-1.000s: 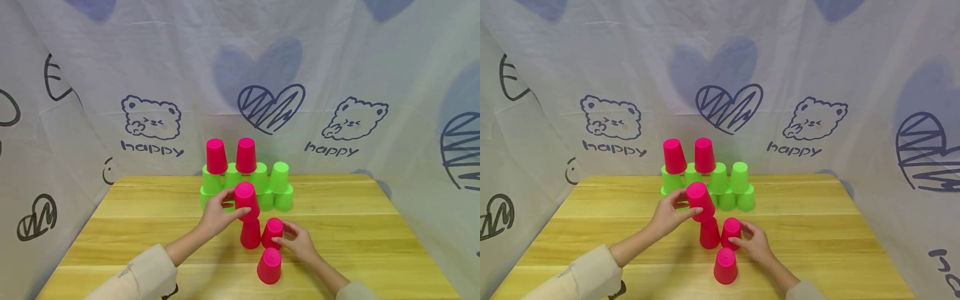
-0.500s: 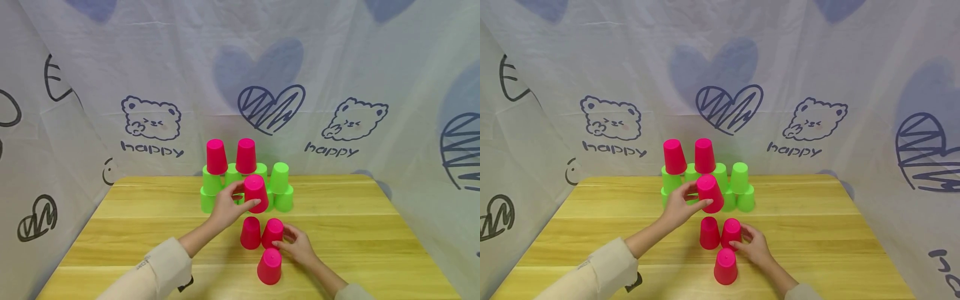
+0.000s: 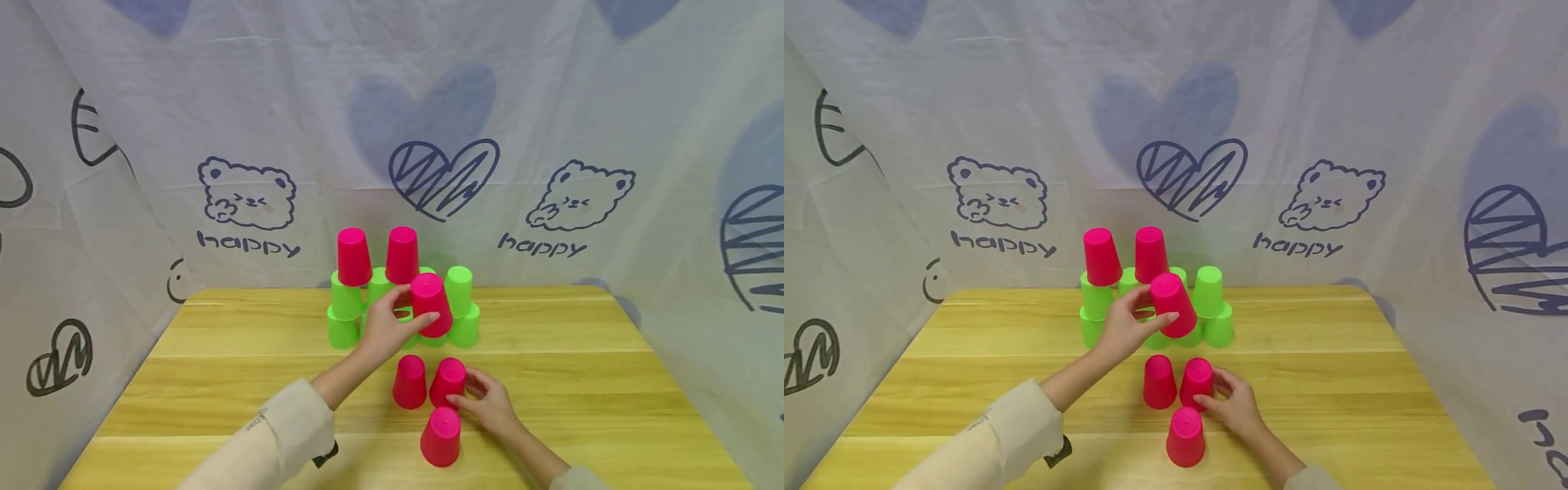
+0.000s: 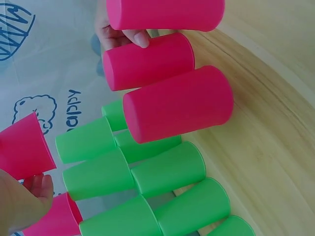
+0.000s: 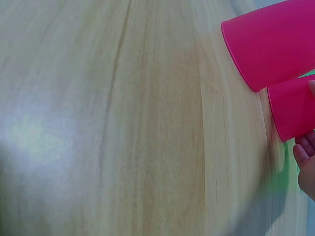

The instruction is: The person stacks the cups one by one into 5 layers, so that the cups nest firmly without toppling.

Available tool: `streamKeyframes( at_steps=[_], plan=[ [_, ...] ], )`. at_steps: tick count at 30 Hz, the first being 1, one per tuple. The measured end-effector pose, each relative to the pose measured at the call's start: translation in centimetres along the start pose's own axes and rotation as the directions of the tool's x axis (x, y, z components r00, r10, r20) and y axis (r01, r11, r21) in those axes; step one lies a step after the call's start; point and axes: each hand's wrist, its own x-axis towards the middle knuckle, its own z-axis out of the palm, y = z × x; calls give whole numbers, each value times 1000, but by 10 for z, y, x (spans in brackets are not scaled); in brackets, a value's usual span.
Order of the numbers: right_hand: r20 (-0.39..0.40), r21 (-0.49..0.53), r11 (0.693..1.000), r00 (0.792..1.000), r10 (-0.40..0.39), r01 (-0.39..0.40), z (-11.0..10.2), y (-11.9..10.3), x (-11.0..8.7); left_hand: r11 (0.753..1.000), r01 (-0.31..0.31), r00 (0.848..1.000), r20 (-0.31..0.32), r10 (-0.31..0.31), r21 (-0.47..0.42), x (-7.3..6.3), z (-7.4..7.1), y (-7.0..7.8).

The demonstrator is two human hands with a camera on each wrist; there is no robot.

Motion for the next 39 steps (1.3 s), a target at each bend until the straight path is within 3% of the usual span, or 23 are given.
streamKeyframes(
  at_steps=[6,16,22,32,39],
  plan=[
    [-12,-18,1000,1000,-6,6,-3,4,-2,1000,-1,1000,15,1,17,5,7,1],
    [-37,-20,998,997,61,-62,-6,4,-7,999,-20,1000,-22,21,36,18,13,1],
    [-56,-22,999,998,40,-42,-10,3,-8,995,-58,996,-55,63,82,29,15,4],
    [-68,-26,999,997,28,-30,-11,3,-9,980,-24,985,-160,56,198,37,26,15],
    [-64,-41,999,998,25,-28,-13,1,-10,978,-47,975,-205,89,202,49,36,15]
  ],
)
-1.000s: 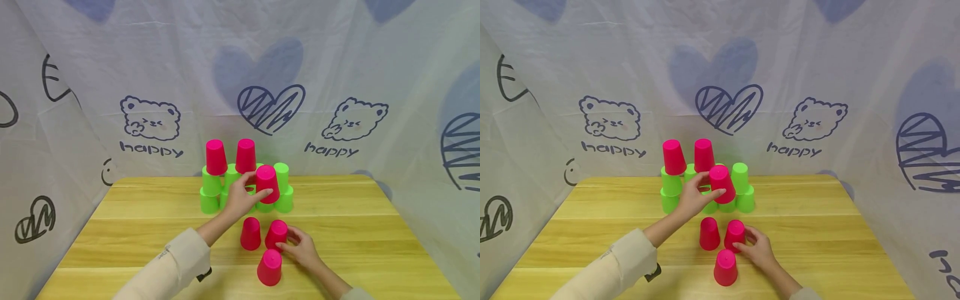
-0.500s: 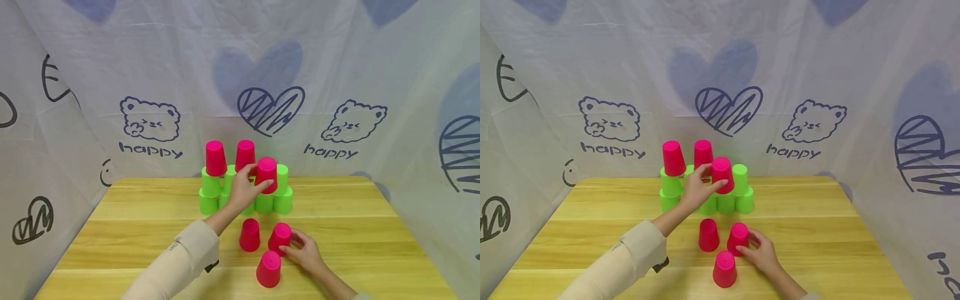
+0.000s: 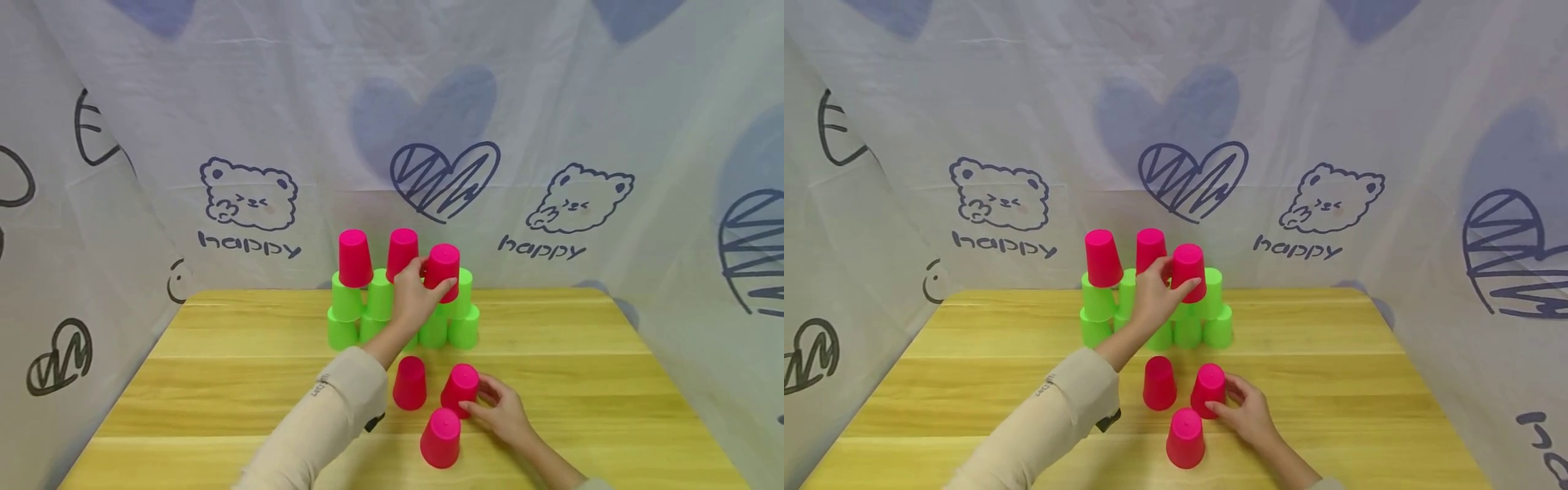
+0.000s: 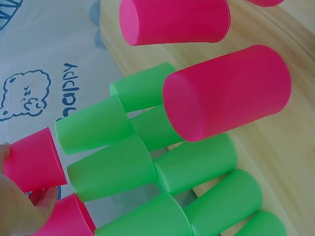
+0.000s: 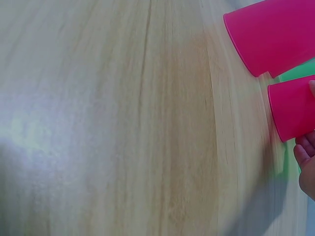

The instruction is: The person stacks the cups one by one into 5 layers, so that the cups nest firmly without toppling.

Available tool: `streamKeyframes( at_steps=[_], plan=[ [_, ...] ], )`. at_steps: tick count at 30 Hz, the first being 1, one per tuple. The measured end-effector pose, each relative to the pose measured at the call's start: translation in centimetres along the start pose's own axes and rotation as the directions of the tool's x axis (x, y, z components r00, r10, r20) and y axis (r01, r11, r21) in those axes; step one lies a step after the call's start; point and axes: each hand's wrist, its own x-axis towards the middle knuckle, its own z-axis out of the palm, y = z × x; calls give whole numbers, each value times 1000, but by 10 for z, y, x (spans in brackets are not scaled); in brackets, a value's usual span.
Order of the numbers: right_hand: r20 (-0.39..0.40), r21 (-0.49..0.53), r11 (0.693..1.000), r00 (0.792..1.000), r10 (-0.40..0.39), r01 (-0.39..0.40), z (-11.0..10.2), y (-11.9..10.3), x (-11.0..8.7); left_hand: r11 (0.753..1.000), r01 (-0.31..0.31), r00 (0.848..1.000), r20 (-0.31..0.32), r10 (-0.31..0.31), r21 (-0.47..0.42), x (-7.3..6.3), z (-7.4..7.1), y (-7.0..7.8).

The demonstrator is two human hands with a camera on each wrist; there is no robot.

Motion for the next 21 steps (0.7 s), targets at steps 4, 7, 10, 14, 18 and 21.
streamKeyframes(
  at_steps=[4,7,10,14,18,21],
  plan=[
    [-7,-12,1000,1000,-15,15,-2,1,0,1000,3,1000,-13,-2,20,5,5,3],
    [-6,-18,999,1000,-29,29,-3,3,1,998,46,999,-20,-45,37,7,8,6],
    [1,-15,999,999,-35,35,-3,3,1,995,80,996,-36,-78,61,10,10,10],
    [-4,1,999,999,-39,39,-2,3,0,991,89,995,-44,-85,102,11,14,15],
    [-5,11,999,999,-42,42,-1,3,-1,987,102,994,-42,-97,127,11,18,16],
    [-3,15,999,999,-46,46,0,3,-2,984,114,992,-65,-105,139,10,19,15]
  ],
)
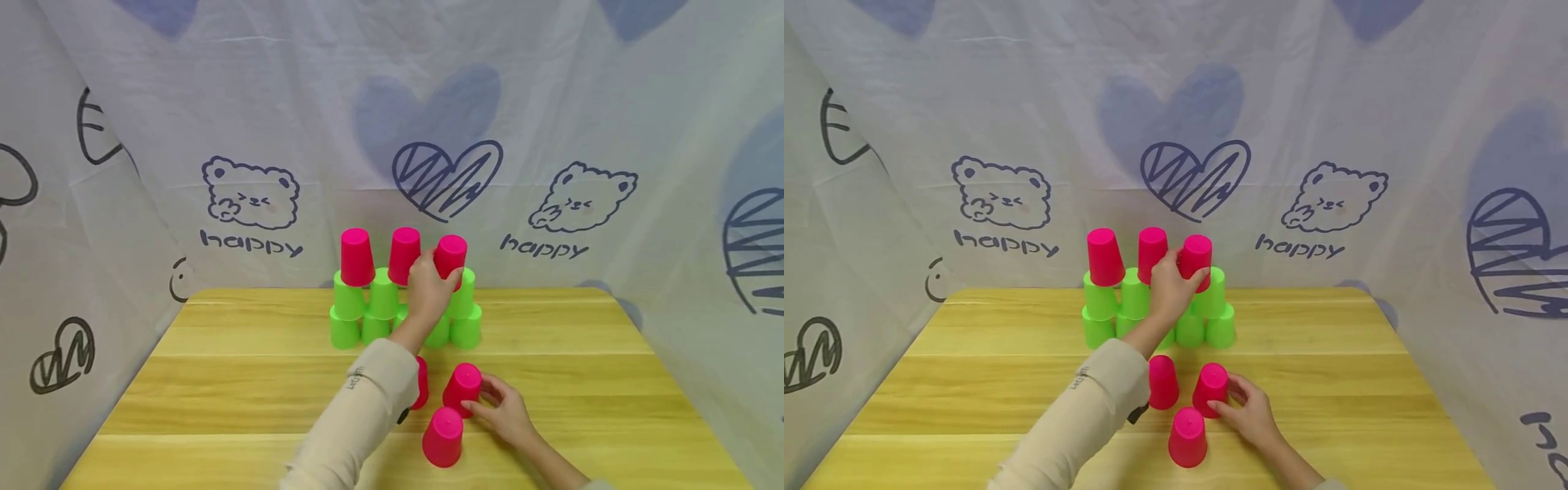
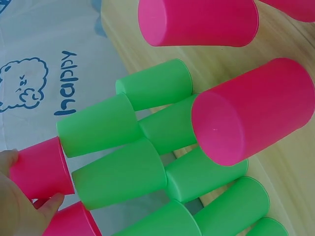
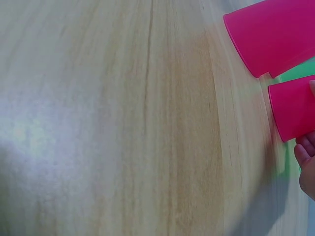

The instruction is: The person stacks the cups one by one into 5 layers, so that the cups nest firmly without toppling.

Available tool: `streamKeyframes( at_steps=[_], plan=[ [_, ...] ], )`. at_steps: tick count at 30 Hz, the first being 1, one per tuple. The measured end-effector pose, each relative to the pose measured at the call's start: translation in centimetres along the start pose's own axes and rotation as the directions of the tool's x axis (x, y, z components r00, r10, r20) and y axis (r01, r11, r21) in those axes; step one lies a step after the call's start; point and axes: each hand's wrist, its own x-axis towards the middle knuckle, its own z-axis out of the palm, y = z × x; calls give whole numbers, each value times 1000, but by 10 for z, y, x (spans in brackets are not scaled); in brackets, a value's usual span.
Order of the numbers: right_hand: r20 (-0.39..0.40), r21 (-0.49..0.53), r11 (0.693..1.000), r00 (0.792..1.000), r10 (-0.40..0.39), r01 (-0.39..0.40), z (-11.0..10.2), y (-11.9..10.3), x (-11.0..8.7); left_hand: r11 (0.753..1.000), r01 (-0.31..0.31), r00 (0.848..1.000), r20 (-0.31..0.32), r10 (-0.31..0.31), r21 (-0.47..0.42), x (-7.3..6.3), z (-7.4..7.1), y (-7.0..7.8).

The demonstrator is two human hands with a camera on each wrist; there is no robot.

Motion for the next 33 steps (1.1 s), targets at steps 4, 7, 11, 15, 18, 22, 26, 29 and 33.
streamKeyframes(
  at_steps=[4,7,11,15,18,22,26,29,33],
  plan=[
    [-3,0,1000,1000,-10,10,0,1,0,1000,2,999,-35,-2,7,1,3,-1],
    [-8,2,1000,1000,-25,25,0,1,-1,1000,10,999,-39,-10,23,2,2,-1],
    [-13,4,999,999,-39,39,-1,1,-2,997,29,999,-31,-27,73,2,1,1],
    [-8,5,999,999,-46,46,-1,1,-2,993,26,999,-32,-23,113,1,1,2],
    [-6,8,999,999,-48,49,-1,1,-2,991,9,999,-34,-5,135,1,1,2],
    [-2,-1,1000,1000,-30,30,-2,1,-2,988,-7,1000,-29,12,154,1,-1,2],
    [1,-10,1000,1000,3,-3,-3,0,-2,982,5,1000,-3,-5,189,1,0,1],
    [-1,-14,1000,1000,20,-20,-3,-1,-2,978,23,999,21,-28,208,1,1,0],
    [-4,-24,999,1000,31,-31,-4,-1,-2,976,25,999,37,-33,217,-2,2,-5]
  ],
)
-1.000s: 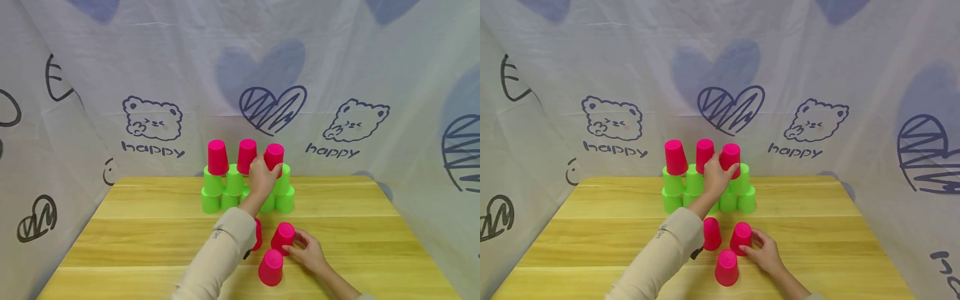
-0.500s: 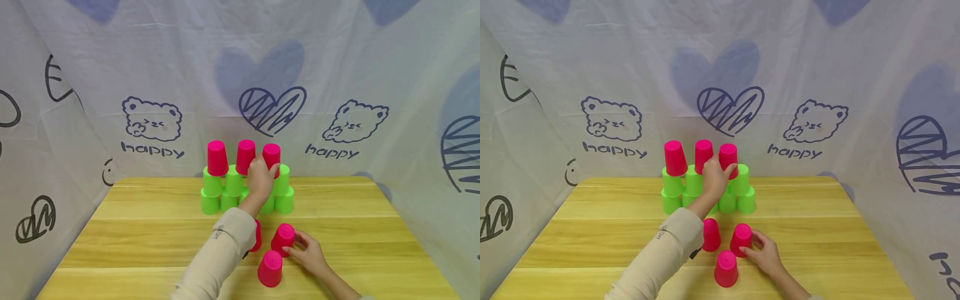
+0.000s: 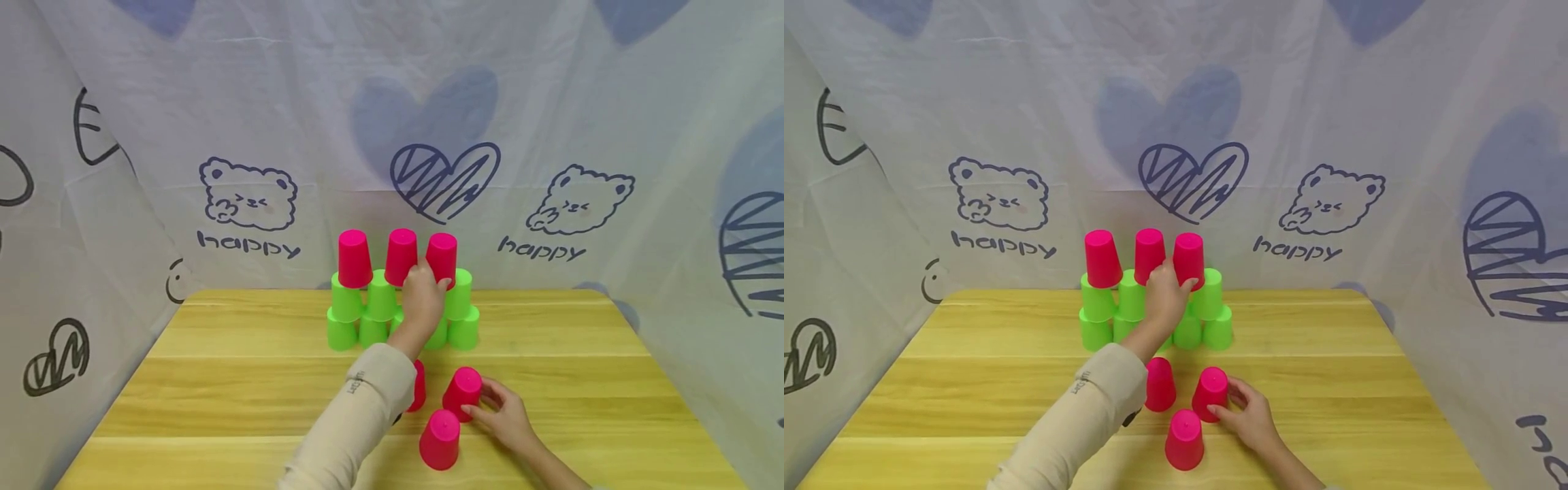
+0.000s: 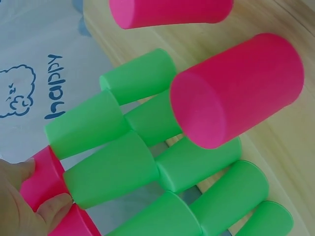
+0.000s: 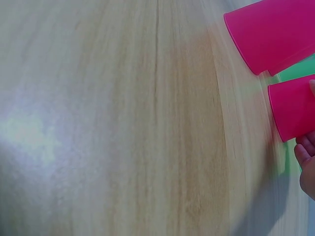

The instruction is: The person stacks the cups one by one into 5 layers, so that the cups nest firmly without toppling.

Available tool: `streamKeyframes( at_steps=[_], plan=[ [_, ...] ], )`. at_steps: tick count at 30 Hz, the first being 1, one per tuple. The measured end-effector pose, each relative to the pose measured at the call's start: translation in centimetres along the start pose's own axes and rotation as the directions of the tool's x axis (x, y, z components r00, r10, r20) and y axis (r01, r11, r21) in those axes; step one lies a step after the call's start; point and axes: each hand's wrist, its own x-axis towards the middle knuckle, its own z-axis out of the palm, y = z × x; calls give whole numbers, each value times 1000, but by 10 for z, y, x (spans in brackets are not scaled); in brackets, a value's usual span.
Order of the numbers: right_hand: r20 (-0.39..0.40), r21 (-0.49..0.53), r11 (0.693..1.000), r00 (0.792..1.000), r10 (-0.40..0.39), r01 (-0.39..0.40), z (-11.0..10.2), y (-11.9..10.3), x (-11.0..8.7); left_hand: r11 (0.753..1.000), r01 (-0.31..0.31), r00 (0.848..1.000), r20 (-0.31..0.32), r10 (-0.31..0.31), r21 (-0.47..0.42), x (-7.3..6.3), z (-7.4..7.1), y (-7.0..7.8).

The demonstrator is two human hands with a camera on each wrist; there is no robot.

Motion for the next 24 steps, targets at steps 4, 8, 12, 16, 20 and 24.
streamKeyframes(
  at_steps=[4,8,12,16,20,24],
  plan=[
    [-1,3,1000,1000,-19,19,0,1,-1,998,-28,1000,-14,28,53,-2,1,-3],
    [-13,5,997,997,-73,73,0,3,-1,993,-46,998,-37,50,108,-3,1,-3],
    [-20,16,995,995,-94,94,1,4,-1,990,-42,998,-31,47,137,-3,1,-2],
    [-19,23,995,995,-93,93,0,4,-2,984,-47,998,-31,53,171,-3,1,-2],
    [-19,21,996,996,-92,92,0,3,-2,980,-53,998,-28,59,193,-2,2,-2],
    [-18,22,996,996,-86,87,0,3,-2,976,-65,997,-27,72,210,-3,1,-2]
  ],
)
